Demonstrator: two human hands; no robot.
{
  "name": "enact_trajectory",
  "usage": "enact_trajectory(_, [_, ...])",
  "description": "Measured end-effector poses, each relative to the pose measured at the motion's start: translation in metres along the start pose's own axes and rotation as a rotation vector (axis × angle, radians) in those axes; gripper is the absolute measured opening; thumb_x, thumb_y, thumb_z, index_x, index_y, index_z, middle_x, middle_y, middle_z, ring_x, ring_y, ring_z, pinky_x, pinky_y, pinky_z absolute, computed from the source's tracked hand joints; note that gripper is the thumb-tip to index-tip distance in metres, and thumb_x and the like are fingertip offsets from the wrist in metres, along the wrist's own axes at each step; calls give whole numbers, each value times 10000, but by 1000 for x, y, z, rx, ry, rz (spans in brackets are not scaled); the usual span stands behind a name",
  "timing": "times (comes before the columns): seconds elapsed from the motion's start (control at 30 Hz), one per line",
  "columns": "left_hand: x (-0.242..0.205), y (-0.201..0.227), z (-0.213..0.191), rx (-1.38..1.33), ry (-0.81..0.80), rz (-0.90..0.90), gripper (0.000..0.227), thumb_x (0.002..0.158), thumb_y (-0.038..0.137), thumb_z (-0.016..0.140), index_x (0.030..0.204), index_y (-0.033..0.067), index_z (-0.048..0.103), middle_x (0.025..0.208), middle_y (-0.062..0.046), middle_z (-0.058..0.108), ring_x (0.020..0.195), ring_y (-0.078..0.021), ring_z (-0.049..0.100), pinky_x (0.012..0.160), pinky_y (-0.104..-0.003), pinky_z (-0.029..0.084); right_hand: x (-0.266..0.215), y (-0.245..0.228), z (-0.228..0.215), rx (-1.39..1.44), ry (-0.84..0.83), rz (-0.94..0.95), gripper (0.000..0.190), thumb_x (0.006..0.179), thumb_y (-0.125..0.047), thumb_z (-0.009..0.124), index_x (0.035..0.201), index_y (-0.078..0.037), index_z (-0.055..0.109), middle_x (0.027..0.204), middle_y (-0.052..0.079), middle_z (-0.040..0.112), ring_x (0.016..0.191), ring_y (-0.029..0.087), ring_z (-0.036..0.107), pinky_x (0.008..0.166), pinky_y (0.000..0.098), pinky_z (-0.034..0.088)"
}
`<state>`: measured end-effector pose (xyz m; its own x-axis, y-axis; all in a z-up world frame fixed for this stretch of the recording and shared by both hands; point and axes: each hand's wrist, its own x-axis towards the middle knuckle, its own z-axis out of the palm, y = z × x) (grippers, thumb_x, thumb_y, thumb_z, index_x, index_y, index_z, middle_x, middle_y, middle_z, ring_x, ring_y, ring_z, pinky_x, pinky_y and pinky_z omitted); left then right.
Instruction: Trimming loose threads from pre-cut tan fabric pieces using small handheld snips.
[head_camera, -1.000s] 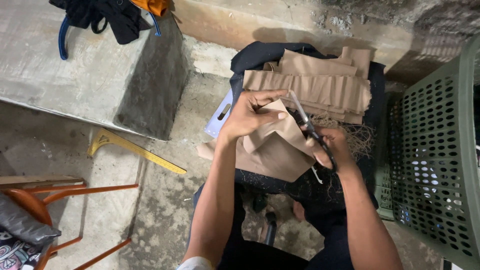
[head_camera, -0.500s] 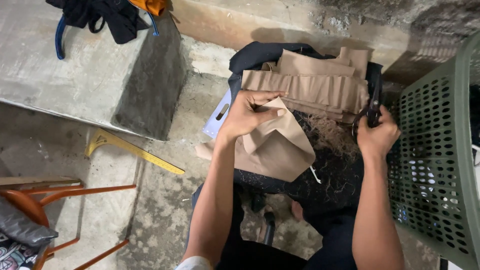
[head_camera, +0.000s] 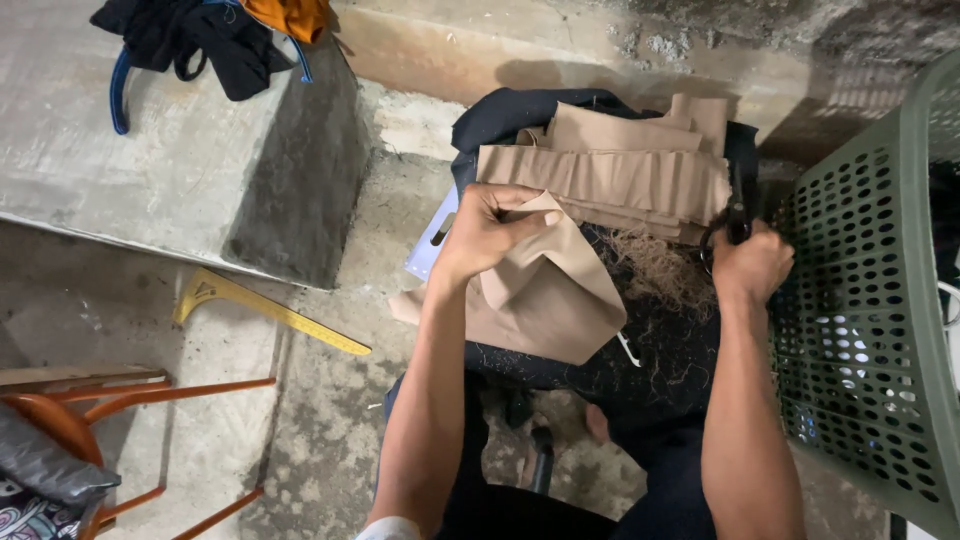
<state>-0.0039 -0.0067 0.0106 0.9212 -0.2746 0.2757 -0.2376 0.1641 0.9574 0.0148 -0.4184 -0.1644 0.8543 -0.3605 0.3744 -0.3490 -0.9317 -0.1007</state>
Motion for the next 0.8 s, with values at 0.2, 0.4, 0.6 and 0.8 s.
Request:
enact_trajectory(0.2, [-1,1,-2,-29,20,44,116,919,109,764,1022,57,770,1025,-54,776,917,-123,737,802,-227,602,-2,-13,-34,-49,-262,32,487,974,-544,781,1191,-111,823,1030,175,799,1022,398,708,810,531,559])
enact_trajectory(0.4, [-3,20,-1,-16,110,35,86,937,109,742,852,92,744,847,61,705,779,-15,597,667,-200,468,-20,-43,-92,116,-152,-173,231,1022,-323,782,974,-99,814,855,65,793,728,321,760,619,480,589])
enact_trajectory(0.6, [-2,8,-8,-75,284,96,207,821,2,841,1013,61,794,836,-68,774,826,-47,605,785,-227,523,-67,-89,-132,109,-1051,-280,394,807,-280,763,1016,49,820,1000,269,800,1063,465,737,860,564,571])
enact_trajectory(0.8, [-6,18,-7,-84,319,145,221,819,-26,836,1026,26,781,834,-107,776,825,-55,597,728,-221,521,-75,-120,-150,247,-1054,-264,402,778,-305,765,960,51,804,820,229,770,831,449,742,684,504,594])
